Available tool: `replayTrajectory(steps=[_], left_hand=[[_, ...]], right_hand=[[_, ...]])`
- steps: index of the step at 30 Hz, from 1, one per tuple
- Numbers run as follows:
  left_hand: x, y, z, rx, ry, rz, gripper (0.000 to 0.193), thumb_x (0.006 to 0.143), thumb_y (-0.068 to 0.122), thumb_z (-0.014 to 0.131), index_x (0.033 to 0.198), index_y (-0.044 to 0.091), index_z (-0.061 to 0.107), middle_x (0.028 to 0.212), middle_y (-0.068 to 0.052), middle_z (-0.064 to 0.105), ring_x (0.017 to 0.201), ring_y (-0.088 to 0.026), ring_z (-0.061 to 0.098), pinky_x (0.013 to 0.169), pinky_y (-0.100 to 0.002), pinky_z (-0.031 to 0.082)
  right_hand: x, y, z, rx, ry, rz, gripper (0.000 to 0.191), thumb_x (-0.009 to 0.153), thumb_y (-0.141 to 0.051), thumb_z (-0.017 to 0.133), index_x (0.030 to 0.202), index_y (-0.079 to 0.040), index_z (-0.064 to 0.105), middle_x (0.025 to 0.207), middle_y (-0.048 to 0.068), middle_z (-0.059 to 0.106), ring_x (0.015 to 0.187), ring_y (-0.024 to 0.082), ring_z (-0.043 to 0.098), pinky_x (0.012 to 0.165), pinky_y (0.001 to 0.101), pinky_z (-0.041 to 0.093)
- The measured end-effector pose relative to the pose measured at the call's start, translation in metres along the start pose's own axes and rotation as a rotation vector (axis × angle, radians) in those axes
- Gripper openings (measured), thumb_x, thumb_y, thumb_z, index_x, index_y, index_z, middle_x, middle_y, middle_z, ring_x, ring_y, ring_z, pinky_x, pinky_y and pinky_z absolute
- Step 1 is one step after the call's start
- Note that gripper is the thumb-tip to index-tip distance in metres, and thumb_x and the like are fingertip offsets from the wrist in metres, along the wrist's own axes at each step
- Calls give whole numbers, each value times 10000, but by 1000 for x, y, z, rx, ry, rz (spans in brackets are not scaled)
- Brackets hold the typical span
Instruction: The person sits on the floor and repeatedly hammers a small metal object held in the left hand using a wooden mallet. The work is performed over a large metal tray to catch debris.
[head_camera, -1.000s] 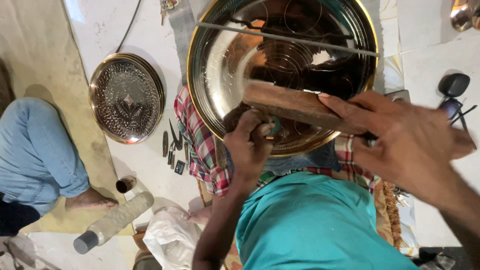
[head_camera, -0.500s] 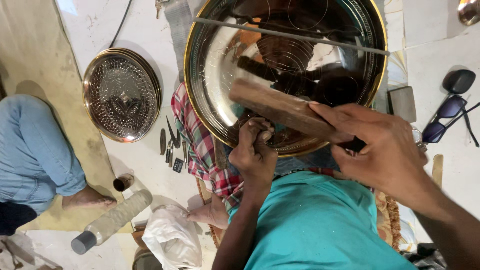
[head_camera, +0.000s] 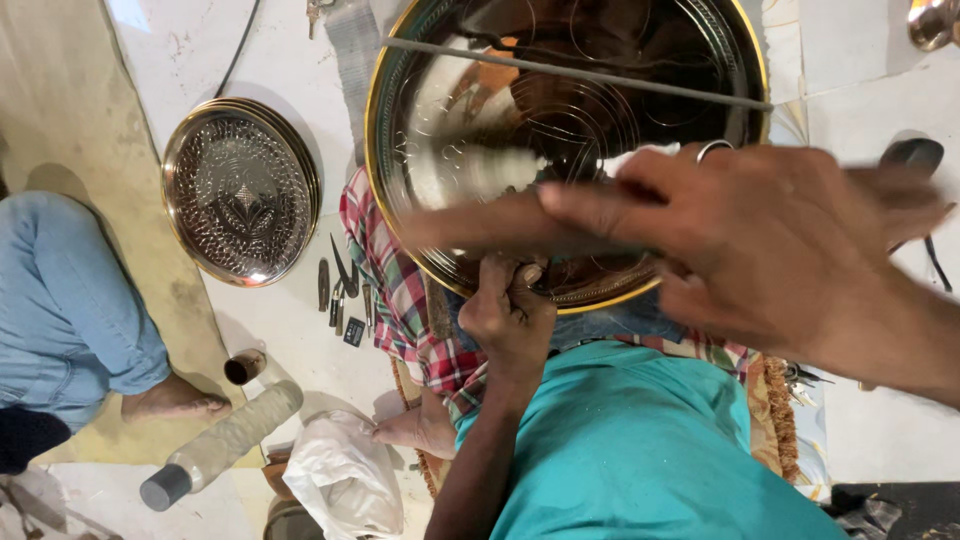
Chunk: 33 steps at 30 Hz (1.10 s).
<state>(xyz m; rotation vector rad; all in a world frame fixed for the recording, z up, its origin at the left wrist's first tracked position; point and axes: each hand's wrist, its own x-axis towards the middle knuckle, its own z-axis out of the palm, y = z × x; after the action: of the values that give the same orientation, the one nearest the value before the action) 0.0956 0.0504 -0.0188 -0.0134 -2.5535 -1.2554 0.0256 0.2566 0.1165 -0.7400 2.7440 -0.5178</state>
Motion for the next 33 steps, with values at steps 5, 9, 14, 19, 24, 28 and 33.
replayTrajectory(steps=[5, 9, 14, 19, 24, 28, 33], left_hand=[[4, 2, 1, -111, 5, 5, 236, 883, -147, 597, 1066, -5, 641, 866, -117, 721, 736, -208, 758, 651, -302, 581], [6, -2, -3, -126, -72, 8, 260, 856, -163, 579, 1058, -12, 640, 861, -121, 710, 730, -208, 739, 663, -310, 574], [9, -9, -7, -39, -164, 32, 291, 815, -144, 588, 1050, 8, 665, 823, -142, 689, 714, -232, 736, 665, -321, 566], [26, -17, -16, -15, -404, 149, 302, 776, -68, 635, 1038, 79, 661, 792, -138, 700, 697, -270, 730, 638, -372, 565], [52, -16, -27, -87, -638, 165, 502, 698, -51, 623, 1189, 47, 663, 757, -175, 677, 674, -296, 718, 635, -408, 573], [72, -12, -25, -53, -872, 171, 603, 685, -72, 610, 1269, 76, 650, 712, -159, 688, 567, -257, 694, 597, -428, 538], [89, -14, -13, -68, -974, 388, 561, 770, -11, 689, 1301, 160, 628, 857, -96, 761, 637, -184, 740, 583, -331, 602]], right_hand=[[3, -3, 0, 151, 168, 26, 856, 674, -107, 696, 1497, -260, 525, 1093, 57, 670, 653, 202, 635, 449, 328, 496], [-9, 9, 15, 24, -67, 64, 992, 597, -104, 696, 1547, -320, 509, 1130, 25, 677, 571, 149, 603, 460, 307, 496], [-35, 26, 35, 147, 51, 133, 844, 688, -117, 709, 1499, -311, 576, 1059, 49, 720, 479, 165, 557, 418, 313, 470], [-50, 25, 37, 143, -51, 328, 795, 751, -96, 726, 1488, -343, 555, 1079, 0, 713, 551, 159, 590, 466, 321, 467], [-67, 10, 48, 629, 346, 280, 757, 736, -27, 680, 1469, -162, 546, 1143, 74, 692, 698, 150, 682, 582, 253, 573], [-96, 11, 75, 636, 371, 406, 767, 756, 15, 722, 1493, -139, 577, 1179, 128, 715, 850, 165, 698, 712, 262, 565], [-132, 1, 113, 581, 392, 535, 789, 691, 84, 684, 1452, -116, 623, 1157, 127, 724, 884, 142, 708, 768, 242, 576]])
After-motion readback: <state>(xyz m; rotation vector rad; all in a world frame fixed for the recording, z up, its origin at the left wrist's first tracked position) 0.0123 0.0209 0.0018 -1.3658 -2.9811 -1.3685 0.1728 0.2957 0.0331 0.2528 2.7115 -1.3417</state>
